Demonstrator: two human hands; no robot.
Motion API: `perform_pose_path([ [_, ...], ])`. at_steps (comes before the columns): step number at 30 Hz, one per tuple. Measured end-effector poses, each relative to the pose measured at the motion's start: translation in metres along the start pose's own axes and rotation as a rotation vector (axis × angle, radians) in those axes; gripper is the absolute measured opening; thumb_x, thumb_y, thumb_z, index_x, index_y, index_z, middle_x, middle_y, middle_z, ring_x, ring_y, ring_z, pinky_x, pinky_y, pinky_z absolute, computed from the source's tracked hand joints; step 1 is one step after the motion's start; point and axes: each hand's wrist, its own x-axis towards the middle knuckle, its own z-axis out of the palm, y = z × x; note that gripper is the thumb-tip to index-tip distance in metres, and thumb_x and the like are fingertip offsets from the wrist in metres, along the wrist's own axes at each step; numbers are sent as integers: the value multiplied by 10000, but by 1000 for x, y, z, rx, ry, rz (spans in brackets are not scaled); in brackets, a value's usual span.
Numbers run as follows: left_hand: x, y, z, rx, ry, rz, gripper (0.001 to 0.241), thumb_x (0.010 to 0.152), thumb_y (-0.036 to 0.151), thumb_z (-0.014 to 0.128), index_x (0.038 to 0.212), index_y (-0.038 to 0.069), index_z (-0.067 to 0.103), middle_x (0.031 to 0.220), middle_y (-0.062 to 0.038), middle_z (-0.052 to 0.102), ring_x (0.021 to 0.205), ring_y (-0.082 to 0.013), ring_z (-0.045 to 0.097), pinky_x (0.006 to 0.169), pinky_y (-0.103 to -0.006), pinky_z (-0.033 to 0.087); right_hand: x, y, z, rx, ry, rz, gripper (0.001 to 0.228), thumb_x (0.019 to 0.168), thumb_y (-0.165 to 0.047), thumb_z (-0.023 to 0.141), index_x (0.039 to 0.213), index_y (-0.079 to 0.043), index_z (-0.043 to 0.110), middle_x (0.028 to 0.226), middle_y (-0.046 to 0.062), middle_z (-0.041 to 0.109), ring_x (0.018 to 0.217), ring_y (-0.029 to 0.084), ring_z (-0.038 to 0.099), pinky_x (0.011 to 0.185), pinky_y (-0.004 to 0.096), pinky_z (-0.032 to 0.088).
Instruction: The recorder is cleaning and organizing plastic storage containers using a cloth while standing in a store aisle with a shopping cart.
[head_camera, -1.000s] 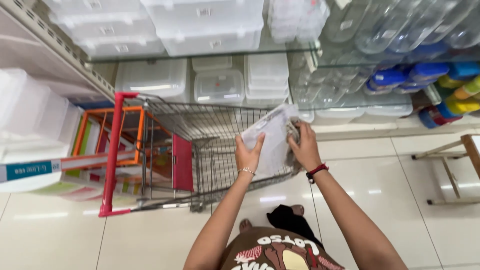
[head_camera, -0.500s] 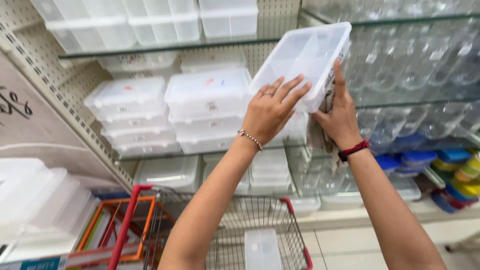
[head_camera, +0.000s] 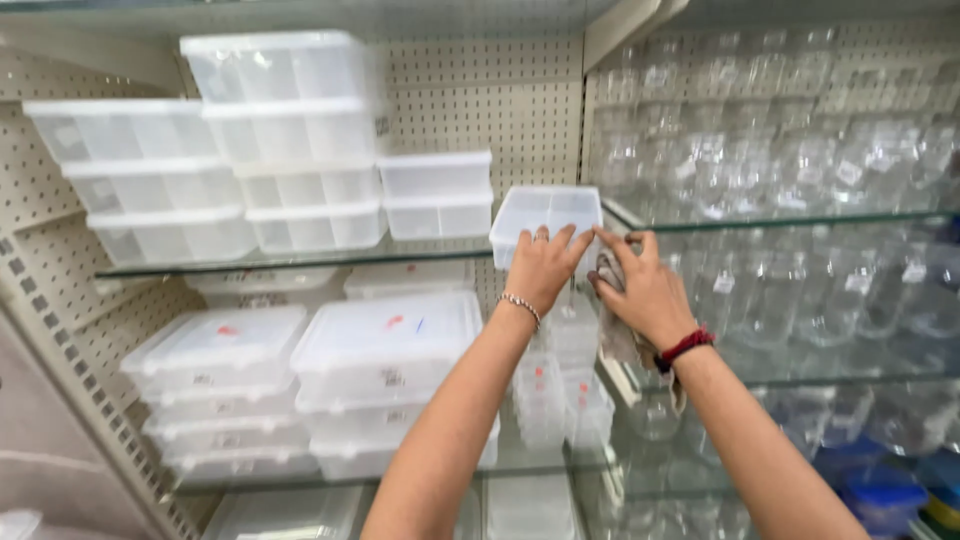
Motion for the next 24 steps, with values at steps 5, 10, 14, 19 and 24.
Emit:
perform_pose_path([
  [5, 21, -29, -29, 36, -126, -32, 855, 780, 510, 679, 1519, 178, 408, 1547, -67, 462, 1388, -311, 463, 1144, -538, 330, 38, 18, 20, -101, 117, -97, 543, 905, -330, 674, 1434, -314, 553, 1360, 128, 527, 881, 352, 707, 710, 458, 579],
  [10, -14, -74, 13, 31, -75, -182, 1319, 672, 921, 546, 1614, 81, 161, 1691, -115, 166, 1567, -301, 114, 1260, -574, 58, 72, 44, 57, -196, 102, -208, 448, 918, -310, 658, 1363, -270, 619, 1371, 89, 579, 896, 324, 724, 696, 426, 591],
  [14, -22, -91, 44, 61, -24, -387, 1375, 720, 974, 462, 1629, 8, 100, 1718, -161, 48, 1591, -293, 13, 1254, -578, -20, 111, 44, 76, -300, -34, -124, 387, 914, -423, 649, 1242, -224, 698, 1250, 75, 663, 873, 318, 732, 730, 442, 588],
  [19, -18, -92, 43, -13, -60, -494, 1392, 692, 978, 465, 1615, -7, 123, 1710, -187, 30, 1586, -305, 15, 1245, -559, -18, 162, 54, 131, -449, -166, -44, 478, 930, -606, 614, 1175, -215, 733, 1131, 88, 708, 926, 292, 740, 755, 426, 592],
  [24, -18, -91, 45, -28, -126, -513, 1411, 670, 990, 464, 1600, -19, 138, 1698, -194, 35, 1572, -310, 17, 1237, -558, -9, 187, 74, 175, -518, -209, 42, 498, 963, -598, 566, 1236, -202, 694, 1132, 108, 709, 921, 290, 750, 732, 422, 598],
])
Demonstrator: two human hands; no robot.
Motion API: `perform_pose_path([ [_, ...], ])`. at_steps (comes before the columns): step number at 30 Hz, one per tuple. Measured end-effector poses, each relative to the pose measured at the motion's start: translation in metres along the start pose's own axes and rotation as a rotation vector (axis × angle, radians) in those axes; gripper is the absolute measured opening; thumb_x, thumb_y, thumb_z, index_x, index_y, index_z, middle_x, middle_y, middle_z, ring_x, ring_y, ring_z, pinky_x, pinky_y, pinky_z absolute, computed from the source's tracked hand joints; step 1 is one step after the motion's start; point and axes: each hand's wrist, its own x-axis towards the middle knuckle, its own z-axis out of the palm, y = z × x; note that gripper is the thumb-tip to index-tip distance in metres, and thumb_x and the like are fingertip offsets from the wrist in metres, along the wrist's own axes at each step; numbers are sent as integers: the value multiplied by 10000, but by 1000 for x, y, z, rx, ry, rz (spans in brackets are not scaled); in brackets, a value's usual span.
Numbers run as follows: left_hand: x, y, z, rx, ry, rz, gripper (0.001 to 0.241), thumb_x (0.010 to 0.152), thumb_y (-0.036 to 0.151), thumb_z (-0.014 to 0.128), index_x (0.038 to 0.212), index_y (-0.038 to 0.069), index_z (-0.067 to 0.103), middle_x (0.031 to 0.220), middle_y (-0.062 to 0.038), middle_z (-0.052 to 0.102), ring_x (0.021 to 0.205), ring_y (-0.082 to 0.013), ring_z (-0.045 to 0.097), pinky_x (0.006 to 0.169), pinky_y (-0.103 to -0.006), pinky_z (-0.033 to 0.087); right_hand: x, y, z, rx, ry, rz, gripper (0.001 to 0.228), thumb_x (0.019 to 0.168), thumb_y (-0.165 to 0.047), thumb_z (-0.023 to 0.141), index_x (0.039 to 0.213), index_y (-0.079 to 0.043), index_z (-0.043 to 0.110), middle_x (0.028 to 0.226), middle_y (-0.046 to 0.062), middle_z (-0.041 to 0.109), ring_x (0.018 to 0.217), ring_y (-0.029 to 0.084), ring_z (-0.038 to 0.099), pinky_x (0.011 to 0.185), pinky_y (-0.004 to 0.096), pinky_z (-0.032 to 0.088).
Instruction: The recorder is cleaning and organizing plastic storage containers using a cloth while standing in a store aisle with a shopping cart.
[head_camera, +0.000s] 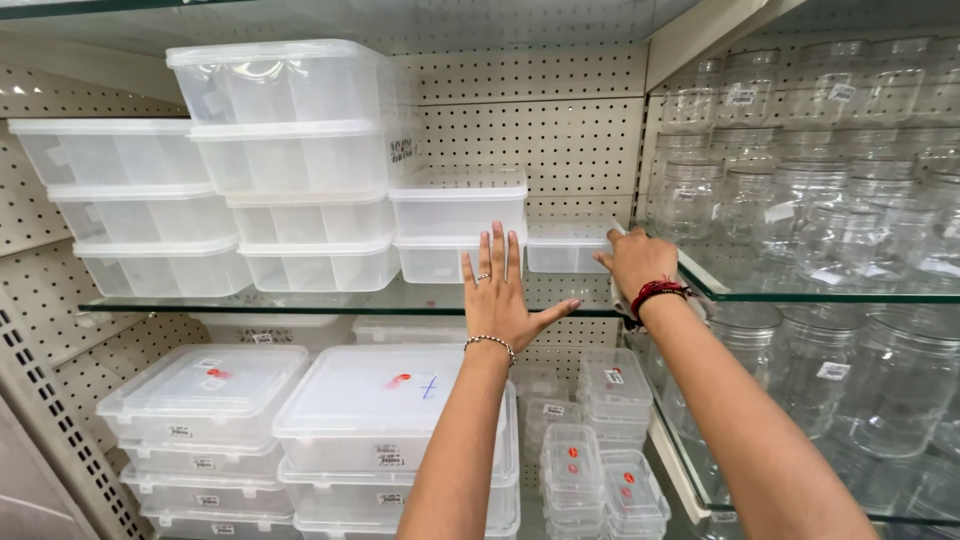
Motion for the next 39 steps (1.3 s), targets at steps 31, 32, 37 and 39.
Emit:
perform_pose_path([
  [31, -558, 24, -37, -478, -490, -94, 696, 996, 168, 574, 1620, 51, 288, 1722, -110, 253, 1605, -321, 147, 1309, -509, 88, -545, -116, 85, 1112, -353, 132, 293, 904, -203, 709, 1112, -8, 640, 1102, 140, 633, 995, 309, 680, 852, 402, 541],
  [32, -592, 21, -46, -487, -674, -181, 722, 981, 168, 565, 1620, 43, 253, 1717, -124, 232, 1592, -328, 129, 1291, -505, 70, -580, -119, 97, 1092, -529, 177, 350, 892, -240, 718, 1152, -19, 637, 1150, 141, 632, 1034, 309, 680, 877, 399, 542],
  [37, -741, 9, -67, -552, -1263, -524, 782, 920, 202, 578, 1599, 51, 222, 1692, -121, 199, 1561, -346, 98, 1250, -473, 54, -729, -102, 182, 893, -1135, 250, 592, 876, -371, 726, 1346, -57, 550, 1344, 179, 555, 1174, 334, 639, 969, 394, 531],
  [39, -780, 8, -73, -510, -1531, -652, 698, 928, 314, 575, 1549, 79, 360, 1641, -114, 311, 1538, -345, 217, 1282, -483, 78, -793, -86, 231, 885, -1293, 182, 770, 896, -440, 728, 1482, -31, 441, 1459, 229, 492, 1305, 364, 554, 1056, 413, 477],
])
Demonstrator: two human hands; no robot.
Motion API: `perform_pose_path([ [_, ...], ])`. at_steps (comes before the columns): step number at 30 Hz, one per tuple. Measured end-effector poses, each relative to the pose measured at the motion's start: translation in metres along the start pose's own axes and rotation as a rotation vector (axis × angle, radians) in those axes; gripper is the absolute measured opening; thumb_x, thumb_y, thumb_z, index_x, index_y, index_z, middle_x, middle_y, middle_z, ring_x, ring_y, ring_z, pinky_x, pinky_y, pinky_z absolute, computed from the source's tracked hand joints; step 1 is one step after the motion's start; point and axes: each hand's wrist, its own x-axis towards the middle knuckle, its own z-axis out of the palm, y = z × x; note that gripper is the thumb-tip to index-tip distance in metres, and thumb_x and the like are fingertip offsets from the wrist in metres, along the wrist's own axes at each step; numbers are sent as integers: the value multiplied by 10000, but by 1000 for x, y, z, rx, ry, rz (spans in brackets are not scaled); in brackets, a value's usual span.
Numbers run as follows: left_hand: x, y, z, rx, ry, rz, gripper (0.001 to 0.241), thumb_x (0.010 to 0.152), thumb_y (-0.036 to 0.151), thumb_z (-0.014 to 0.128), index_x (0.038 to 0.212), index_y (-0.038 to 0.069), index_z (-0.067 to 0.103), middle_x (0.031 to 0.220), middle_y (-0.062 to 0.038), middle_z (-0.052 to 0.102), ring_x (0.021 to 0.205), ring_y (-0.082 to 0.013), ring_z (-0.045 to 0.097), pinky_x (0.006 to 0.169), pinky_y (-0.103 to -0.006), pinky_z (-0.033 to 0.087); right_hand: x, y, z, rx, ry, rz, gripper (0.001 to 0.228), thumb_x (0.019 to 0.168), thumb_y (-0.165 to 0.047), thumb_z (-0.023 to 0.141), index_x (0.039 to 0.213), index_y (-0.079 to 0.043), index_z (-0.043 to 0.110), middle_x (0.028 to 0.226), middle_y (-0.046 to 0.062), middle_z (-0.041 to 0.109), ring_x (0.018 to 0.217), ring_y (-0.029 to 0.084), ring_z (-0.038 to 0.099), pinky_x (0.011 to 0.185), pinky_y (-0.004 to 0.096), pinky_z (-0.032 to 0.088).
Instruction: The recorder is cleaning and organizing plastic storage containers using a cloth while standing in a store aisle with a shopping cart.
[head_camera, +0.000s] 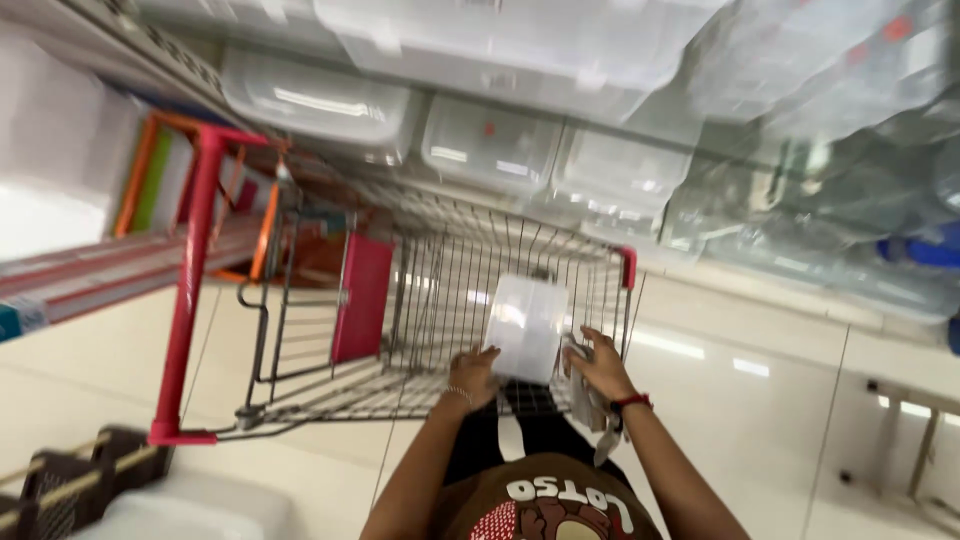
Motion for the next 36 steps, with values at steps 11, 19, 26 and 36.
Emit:
perform_pose_path([
  [11, 89, -107, 108, -274, -105, -226, 868, 909, 352, 647, 1547, -58, 224, 1616, -346, 168, 1504, -433, 174, 1245, -416, 130, 41, 22, 57, 277, -384, 558, 930, 880, -541, 648, 1555, 7, 318, 1357, 229, 624, 1132, 285, 697, 952, 380, 579],
  [19, 80, -58, 50, -446, -3, -443, 711, 829, 257, 703, 1466, 23, 492, 1322, -189, 648, 1263, -276, 585, 1169, -375, 374, 34, -5, 44, 237, -169, 508, 786, 795, -521, 714, 1339, 25, 557, 1143, 207, 715, 1007, 287, 734, 889, 370, 584],
  [26, 46, -39, 16, -708, 276, -370, 591, 891, 321, 736, 1433, 134, 592, 1060, -81, 675, 975, -215, 663, 877, -348, 550, 4, -36, 0, 316, -220, 367, 807, 750, -562, 764, 1268, 46, 650, 1097, 185, 733, 990, 234, 708, 875, 323, 552],
  [36, -40, 3, -19, -819, 385, 84, 464, 1006, 184, 632, 1465, 146, 581, 951, -41, 599, 780, -122, 660, 655, -282, 629, -111, -76, -64, 438, -165, 278, 635, 754, -488, 798, 1174, -20, 708, 1042, 114, 726, 922, 158, 675, 802, 274, 535],
])
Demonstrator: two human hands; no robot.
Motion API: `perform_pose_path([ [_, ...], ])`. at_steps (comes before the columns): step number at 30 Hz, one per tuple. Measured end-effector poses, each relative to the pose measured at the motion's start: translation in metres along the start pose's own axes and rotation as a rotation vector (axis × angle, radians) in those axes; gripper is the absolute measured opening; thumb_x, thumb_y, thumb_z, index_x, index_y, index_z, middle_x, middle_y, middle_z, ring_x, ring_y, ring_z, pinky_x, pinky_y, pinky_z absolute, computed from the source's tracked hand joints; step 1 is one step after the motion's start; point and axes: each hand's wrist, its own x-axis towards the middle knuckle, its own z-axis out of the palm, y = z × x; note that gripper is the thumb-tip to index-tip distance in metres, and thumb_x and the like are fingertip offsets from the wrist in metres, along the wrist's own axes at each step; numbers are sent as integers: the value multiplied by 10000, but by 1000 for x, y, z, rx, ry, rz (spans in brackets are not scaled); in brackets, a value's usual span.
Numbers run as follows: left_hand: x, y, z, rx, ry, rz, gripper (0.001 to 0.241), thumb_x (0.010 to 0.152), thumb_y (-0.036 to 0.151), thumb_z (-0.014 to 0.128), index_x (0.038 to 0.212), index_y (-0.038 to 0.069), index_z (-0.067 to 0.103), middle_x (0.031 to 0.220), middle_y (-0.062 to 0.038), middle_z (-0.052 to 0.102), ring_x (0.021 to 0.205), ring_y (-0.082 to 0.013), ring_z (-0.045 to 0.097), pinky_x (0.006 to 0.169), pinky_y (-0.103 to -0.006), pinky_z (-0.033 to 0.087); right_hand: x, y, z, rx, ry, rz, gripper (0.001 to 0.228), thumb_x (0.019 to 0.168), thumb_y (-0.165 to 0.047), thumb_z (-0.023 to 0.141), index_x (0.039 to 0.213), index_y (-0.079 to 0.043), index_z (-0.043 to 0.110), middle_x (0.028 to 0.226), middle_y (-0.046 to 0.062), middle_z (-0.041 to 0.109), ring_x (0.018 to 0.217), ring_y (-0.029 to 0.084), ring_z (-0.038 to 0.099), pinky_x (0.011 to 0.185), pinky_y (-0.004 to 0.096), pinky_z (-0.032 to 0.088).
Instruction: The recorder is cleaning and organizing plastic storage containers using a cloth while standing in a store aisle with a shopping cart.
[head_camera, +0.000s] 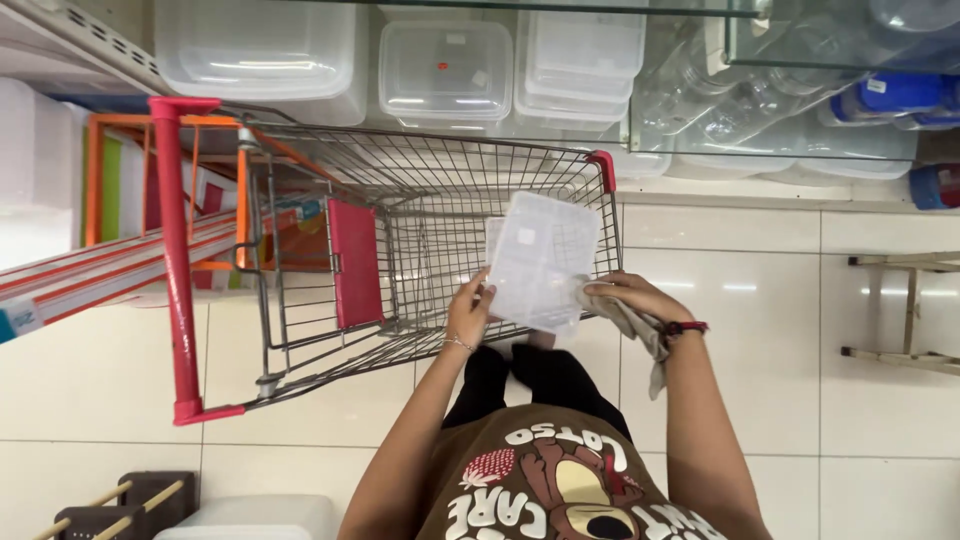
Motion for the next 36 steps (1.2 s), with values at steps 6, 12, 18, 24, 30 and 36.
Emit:
perform_pose_path([
  [6, -39, 39, 9, -56, -184, -143, 438, 990, 194, 581, 1424, 139, 570, 1004, -94, 566, 709, -148, 668, 620, -295, 654, -33, 3, -34, 33, 756, -183, 510, 904, -400, 763, 1167, 2, 594, 1054, 181, 671, 931, 239, 626, 837, 372, 514],
  [12, -79, 64, 19, 188, -92, -1, 407, 996, 258, 563, 1389, 175, 629, 968, -120, 568, 661, -205, 671, 576, -335, 645, -23, 25, 26, 261, 482, -561, 339, 955, -265, 667, 1212, -45, 654, 1263, 162, 631, 1064, 298, 586, 937, 405, 495],
  [18, -66, 19, 27, 602, 151, 190, 448, 1065, 456, 432, 1286, 220, 743, 862, -191, 716, 744, -346, 700, 702, -470, 581, -85, -5, 119, -797, 466, -927, 349, 914, -274, 701, 1249, -177, 715, 1336, 120, 619, 1147, 359, 573, 1001, 479, 448],
  [24, -98, 27, 22, 405, 203, 96, 396, 1026, 405, 534, 1228, 156, 765, 725, -200, 725, 650, -281, 710, 610, -394, 574, -80, 2, 114, -839, 223, -1006, 345, 891, -274, 692, 1234, -264, 727, 1335, 102, 608, 1131, 312, 590, 971, 452, 475],
  [30, -105, 18, 27, 120, 235, 260, 302, 988, 229, 655, 1232, 79, 751, 776, -76, 601, 548, -116, 581, 475, -269, 564, -39, 14, 69, -771, 722, -694, 450, 904, -248, 649, 1349, -312, 670, 1329, 148, 572, 1085, 354, 581, 925, 475, 514],
  [36, -98, -19, 40, 175, 260, 307, 316, 1013, 210, 618, 1285, 92, 729, 841, -76, 497, 658, -148, 567, 602, -297, 546, -74, 10, 132, -753, 341, -829, 534, 852, -215, 642, 1385, -247, 638, 1344, 161, 522, 957, 293, 669, 784, 383, 597],
])
